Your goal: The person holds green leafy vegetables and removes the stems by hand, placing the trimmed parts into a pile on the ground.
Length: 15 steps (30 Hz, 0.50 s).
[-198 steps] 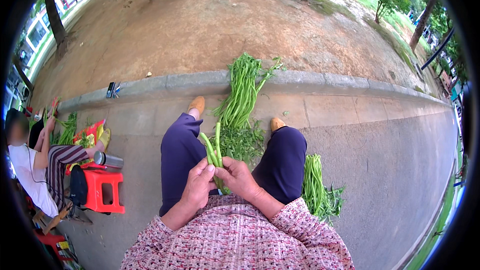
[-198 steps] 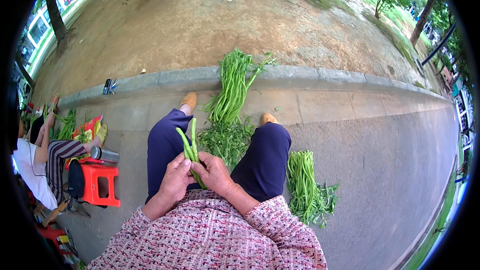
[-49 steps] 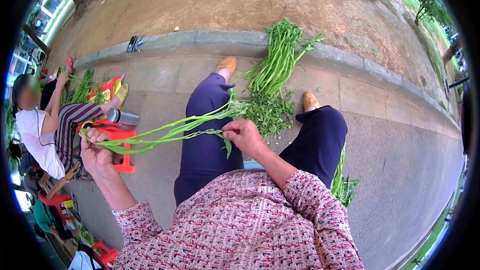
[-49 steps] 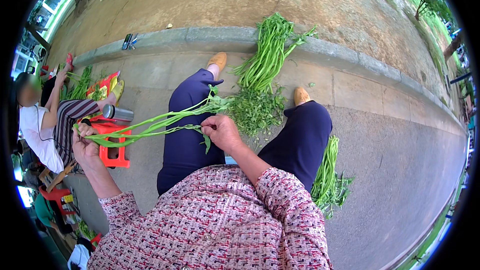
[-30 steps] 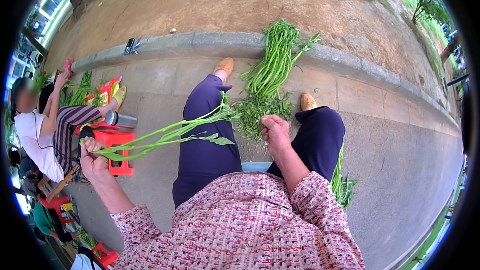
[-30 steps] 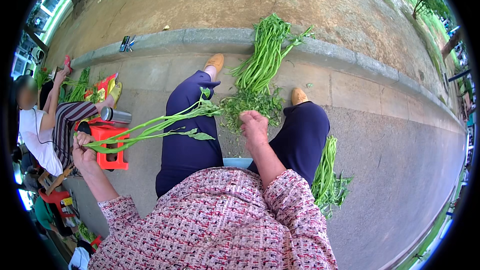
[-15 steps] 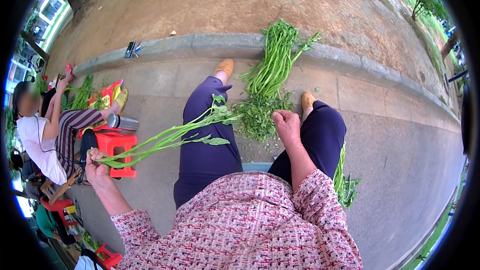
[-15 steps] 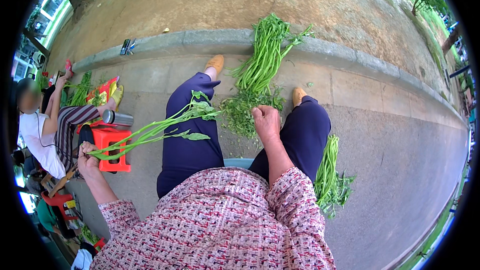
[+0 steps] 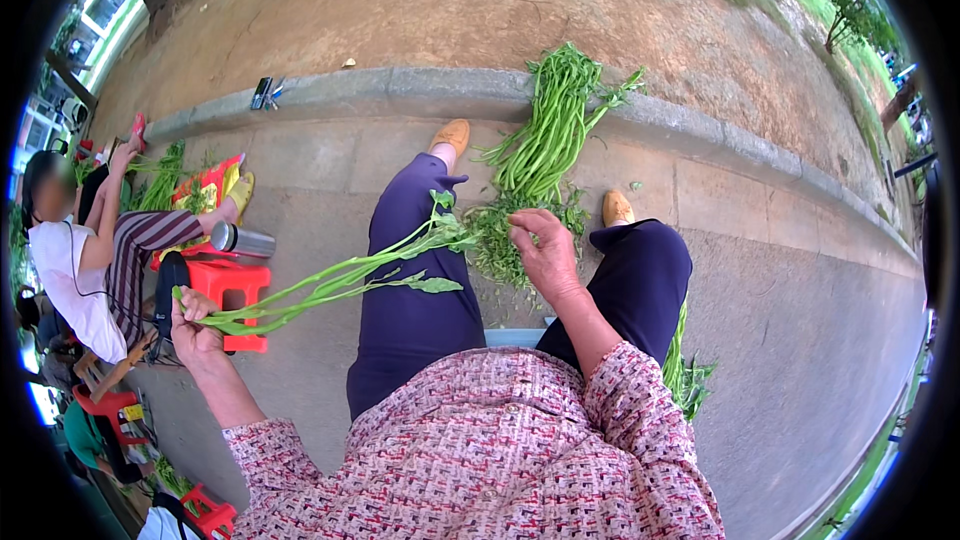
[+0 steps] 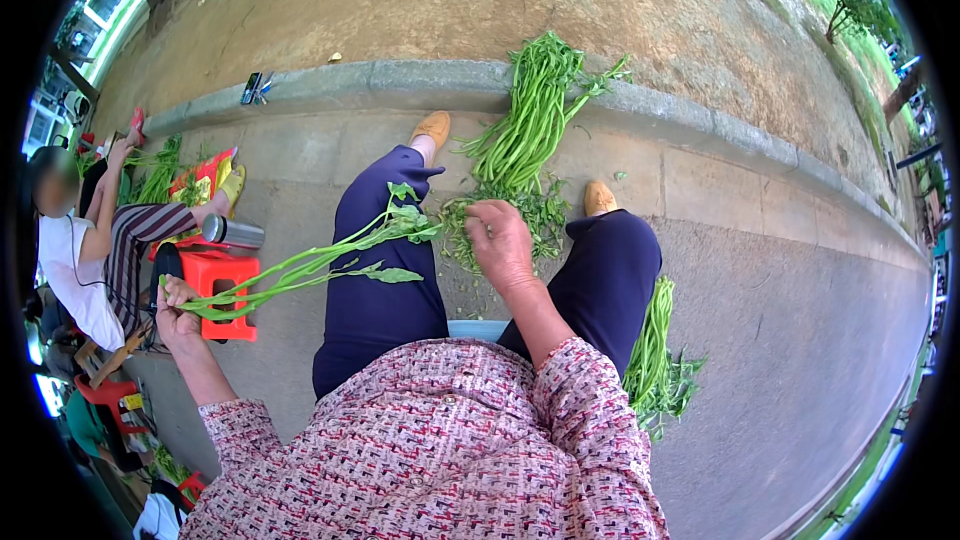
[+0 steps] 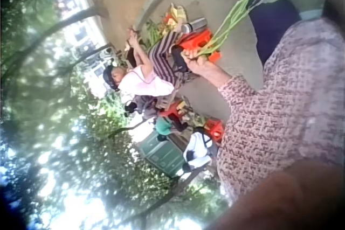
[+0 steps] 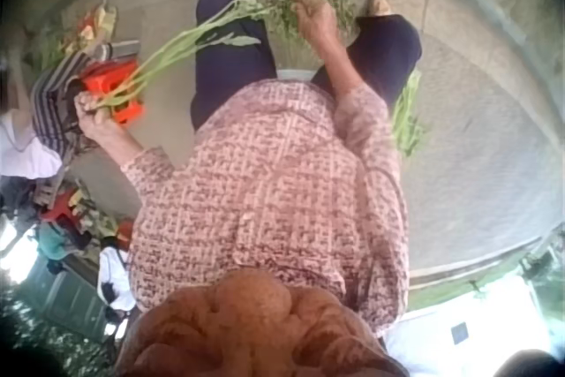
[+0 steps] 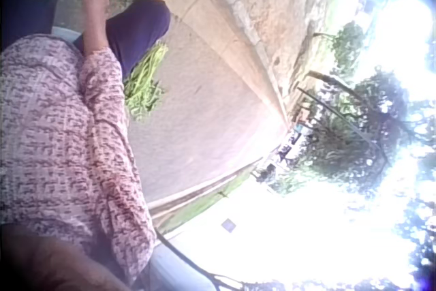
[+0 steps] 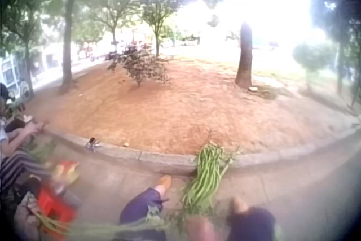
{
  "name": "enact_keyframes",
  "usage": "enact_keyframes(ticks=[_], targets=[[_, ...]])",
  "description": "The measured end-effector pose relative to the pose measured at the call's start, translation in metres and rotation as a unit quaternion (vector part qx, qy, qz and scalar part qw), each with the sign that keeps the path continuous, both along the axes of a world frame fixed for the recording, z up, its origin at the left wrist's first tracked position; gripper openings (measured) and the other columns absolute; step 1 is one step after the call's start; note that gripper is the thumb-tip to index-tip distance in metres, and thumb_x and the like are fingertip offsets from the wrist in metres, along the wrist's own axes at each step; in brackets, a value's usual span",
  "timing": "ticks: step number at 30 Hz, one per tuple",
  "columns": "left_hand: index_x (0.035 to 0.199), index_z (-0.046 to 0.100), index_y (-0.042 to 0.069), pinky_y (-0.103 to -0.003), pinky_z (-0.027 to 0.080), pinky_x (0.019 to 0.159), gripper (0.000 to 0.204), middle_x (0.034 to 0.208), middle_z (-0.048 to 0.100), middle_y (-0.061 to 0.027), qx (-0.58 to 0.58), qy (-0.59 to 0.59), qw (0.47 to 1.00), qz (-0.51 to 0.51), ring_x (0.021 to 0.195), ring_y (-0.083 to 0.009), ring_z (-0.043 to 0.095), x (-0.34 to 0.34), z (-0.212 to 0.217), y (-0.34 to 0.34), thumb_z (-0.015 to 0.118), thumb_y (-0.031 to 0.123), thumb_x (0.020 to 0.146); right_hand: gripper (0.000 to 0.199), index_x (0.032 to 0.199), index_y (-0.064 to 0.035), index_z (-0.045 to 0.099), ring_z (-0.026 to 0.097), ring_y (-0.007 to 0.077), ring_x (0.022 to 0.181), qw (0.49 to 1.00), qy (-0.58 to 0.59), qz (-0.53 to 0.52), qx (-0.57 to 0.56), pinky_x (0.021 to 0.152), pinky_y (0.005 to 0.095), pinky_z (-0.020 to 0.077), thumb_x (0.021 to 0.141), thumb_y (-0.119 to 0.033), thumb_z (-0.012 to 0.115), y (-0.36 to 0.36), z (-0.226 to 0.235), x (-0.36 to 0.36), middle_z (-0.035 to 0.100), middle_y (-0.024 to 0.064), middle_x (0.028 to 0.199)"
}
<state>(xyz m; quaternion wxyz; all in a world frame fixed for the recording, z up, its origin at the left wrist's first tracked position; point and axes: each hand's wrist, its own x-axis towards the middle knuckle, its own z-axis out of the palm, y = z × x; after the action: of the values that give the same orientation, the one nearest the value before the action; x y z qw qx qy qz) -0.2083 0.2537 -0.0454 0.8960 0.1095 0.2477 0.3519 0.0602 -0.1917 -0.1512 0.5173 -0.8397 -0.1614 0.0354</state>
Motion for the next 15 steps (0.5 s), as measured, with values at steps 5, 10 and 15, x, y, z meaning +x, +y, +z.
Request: enact_keyframes(ticks=[5, 10, 15], targets=[[0.092, 0.053, -0.005, -0.025, 0.032, 0.046, 0.021, 0.069, 0.045, -0.0050, 0.018, -0.034, 0.998, -0.045, 0.050, -0.0103, 0.038, 0.000, 0.002, 0.003, 0.046, 0.015, 0.092, 0.017, 0.094, -0.0033, 0.067, 0.061, 0.0239, 0.087, 0.991, -0.050, 0.118, 0.048, 0.078, 0.0316, 0.0474, 0.078, -0.003, 0.063, 0.041, 0.034, 0.002, 0.062, 0.0095, 0.091], [0.094, 0.052, -0.006, -0.026, 0.033, 0.049, 0.024, 0.071, 0.044, -0.0048, 0.032, -0.063, 0.995, -0.074, 0.051, -0.0107, 0.038, 0.004, 0.009, -0.001, 0.044, 0.017, 0.093, 0.014, 0.089, -0.0044, 0.067, 0.061, 0.0244, 0.085, 0.986, -0.035, 0.163, 0.023, 0.075, 0.0318, 0.0481, 0.075, -0.004, 0.066, 0.052, 0.038, 0.005, 0.061, 0.0087, 0.088], [0.094, 0.052, -0.006, -0.027, 0.034, 0.051, 0.025, 0.072, 0.044, -0.0048, 0.040, -0.091, 0.991, -0.091, 0.053, -0.0113, 0.039, 0.009, 0.016, -0.011, 0.042, 0.018, 0.094, 0.012, 0.086, -0.0052, 0.066, 0.060, 0.0252, 0.083, 0.981, -0.031, 0.190, -0.020, 0.074, 0.0331, 0.0486, 0.074, -0.006, 0.067, 0.054, 0.039, 0.005, 0.059, 0.0082, 0.085]])
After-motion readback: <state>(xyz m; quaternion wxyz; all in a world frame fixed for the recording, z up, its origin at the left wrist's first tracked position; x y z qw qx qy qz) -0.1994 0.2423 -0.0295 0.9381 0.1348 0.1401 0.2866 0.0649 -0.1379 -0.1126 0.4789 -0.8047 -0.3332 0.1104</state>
